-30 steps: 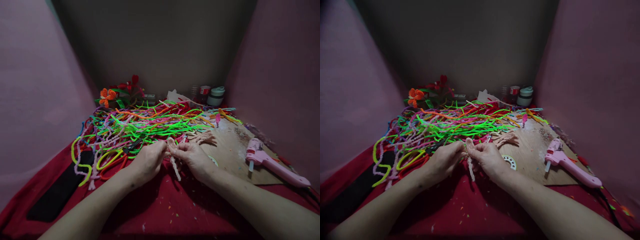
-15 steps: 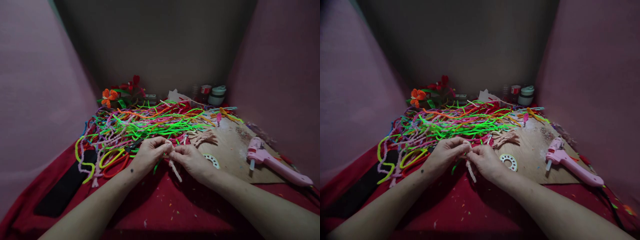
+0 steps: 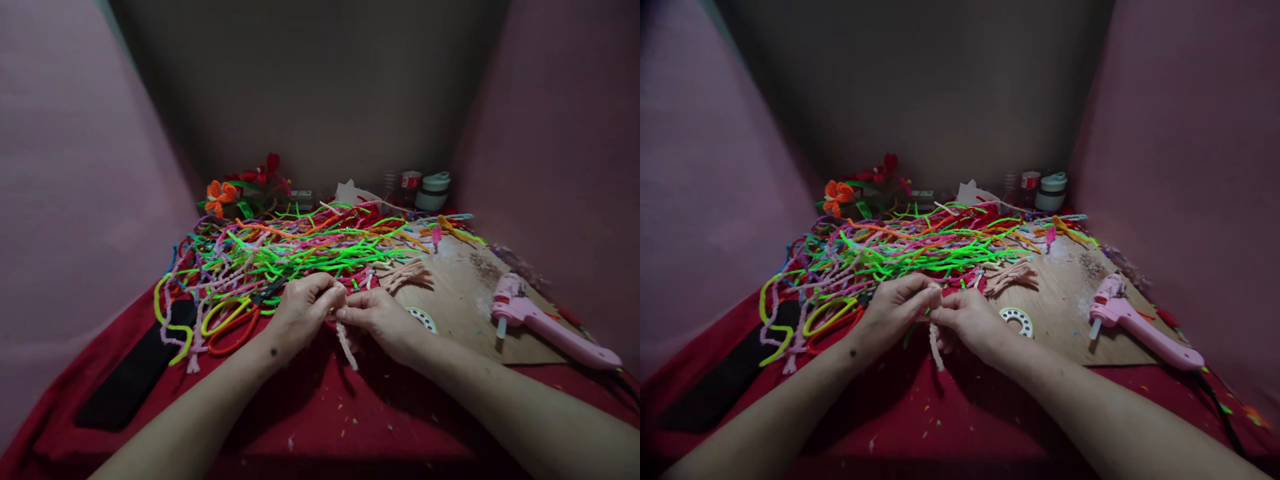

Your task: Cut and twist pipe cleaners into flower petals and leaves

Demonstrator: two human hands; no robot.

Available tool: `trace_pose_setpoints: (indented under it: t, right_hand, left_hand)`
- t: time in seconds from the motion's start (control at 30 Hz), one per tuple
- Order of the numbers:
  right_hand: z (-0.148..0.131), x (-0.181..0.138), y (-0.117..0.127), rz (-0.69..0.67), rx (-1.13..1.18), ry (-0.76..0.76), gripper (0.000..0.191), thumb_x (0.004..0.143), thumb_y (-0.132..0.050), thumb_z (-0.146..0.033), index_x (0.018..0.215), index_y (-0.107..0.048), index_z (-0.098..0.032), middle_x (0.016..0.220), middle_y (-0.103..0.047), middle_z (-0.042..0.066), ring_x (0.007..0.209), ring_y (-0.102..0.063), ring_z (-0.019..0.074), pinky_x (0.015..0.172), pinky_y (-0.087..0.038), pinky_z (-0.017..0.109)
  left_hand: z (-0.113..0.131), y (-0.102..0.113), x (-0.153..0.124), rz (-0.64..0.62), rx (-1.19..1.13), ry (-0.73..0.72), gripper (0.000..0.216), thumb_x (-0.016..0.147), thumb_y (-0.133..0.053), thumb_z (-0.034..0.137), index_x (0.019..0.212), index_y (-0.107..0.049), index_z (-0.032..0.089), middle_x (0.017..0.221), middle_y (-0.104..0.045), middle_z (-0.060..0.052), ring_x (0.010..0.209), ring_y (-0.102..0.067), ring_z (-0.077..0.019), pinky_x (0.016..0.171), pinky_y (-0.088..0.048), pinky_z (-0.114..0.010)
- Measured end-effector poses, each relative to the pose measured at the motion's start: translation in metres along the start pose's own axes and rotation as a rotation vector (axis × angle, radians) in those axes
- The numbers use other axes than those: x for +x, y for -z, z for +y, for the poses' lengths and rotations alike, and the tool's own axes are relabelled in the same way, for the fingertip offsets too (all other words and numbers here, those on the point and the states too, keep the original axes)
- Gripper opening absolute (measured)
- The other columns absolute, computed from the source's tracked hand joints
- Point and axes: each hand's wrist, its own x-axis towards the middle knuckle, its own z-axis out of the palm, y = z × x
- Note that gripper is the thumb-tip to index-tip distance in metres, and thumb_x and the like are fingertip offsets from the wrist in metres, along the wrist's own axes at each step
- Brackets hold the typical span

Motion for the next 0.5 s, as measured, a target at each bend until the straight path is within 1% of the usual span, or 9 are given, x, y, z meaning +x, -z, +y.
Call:
trace_pose_setpoints:
  t: [0.07,0.13,0.23,0.33,0.4,0.5]
  right_hand:
    - [0.0002,0.0011,0.0018,0.05,0.075,0.061,0.028,0.066,-0.065,-0.037,0.055,-0.054,-0.015,0.047,-0.051,-0.003,0.041,-0.044,0.0082,0.045,-0.034,0.023]
    - [0.0013,0.0031,0.0041,0.114,0.15,0.132,0.026,0.067,-0.066,-0.035,0.056,-0.055,-0.014,0.049,-0.051,-0.003,0.043,-0.043,0.0075,0.046,-0.032,0.022]
    - [0.0039,0.0064,0.0069,0.131,0.253,0.195,0.017,0.069,-0.064,-0.029,0.064,-0.059,-0.014,0.054,-0.053,-0.002,0.046,-0.043,0.0076,0.048,-0.032,0.023]
    - [0.0057,0.0084,0.0079,0.124,0.317,0.211,0.014,0.066,-0.066,-0.027,0.071,-0.06,-0.015,0.06,-0.056,-0.001,0.05,-0.047,0.0091,0.052,-0.035,0.024]
    - [0.0057,0.0087,0.0078,0.125,0.323,0.225,0.014,0.065,-0.066,-0.026,0.073,-0.06,-0.016,0.061,-0.056,-0.002,0.05,-0.048,0.0095,0.052,-0.036,0.025]
    - [0.0039,0.0083,0.0086,0.122,0.256,0.268,0.01,0.066,-0.064,-0.023,0.071,-0.058,-0.017,0.058,-0.054,-0.003,0.047,-0.046,0.0088,0.049,-0.035,0.024]
  left_hand:
    - [0.0007,0.0019,0.0019,0.006,-0.154,0.113,0.021,0.078,-0.052,0.034,0.073,-0.056,0.014,0.065,-0.055,0.001,0.057,-0.049,-0.0088,0.053,-0.039,-0.019]
    - [-0.0002,0.0039,0.0026,-0.027,-0.31,0.228,0.026,0.076,-0.055,0.04,0.08,-0.053,0.015,0.06,-0.052,0.003,0.048,-0.043,-0.0065,0.045,-0.034,-0.018]
    - [-0.0044,0.0041,0.0012,-0.185,-0.541,0.35,0.03,0.072,-0.06,0.042,0.08,-0.05,0.015,0.055,-0.046,0.006,0.039,-0.034,-0.003,0.037,-0.026,-0.016]
    - [-0.0083,0.0006,-0.0013,-0.311,-0.716,0.406,0.029,0.07,-0.064,0.038,0.078,-0.05,0.015,0.054,-0.044,0.006,0.037,-0.032,-0.0021,0.034,-0.025,-0.015]
    - [-0.0093,-0.002,-0.0027,-0.341,-0.768,0.43,0.028,0.069,-0.065,0.036,0.08,-0.051,0.015,0.057,-0.049,0.004,0.037,-0.036,-0.0028,0.033,-0.028,-0.015]
    - [-0.0088,-0.004,-0.004,-0.343,-0.775,0.436,0.026,0.067,-0.067,0.029,0.082,-0.05,0.015,0.067,-0.058,0.0,0.04,-0.042,-0.0035,0.033,-0.03,-0.014]
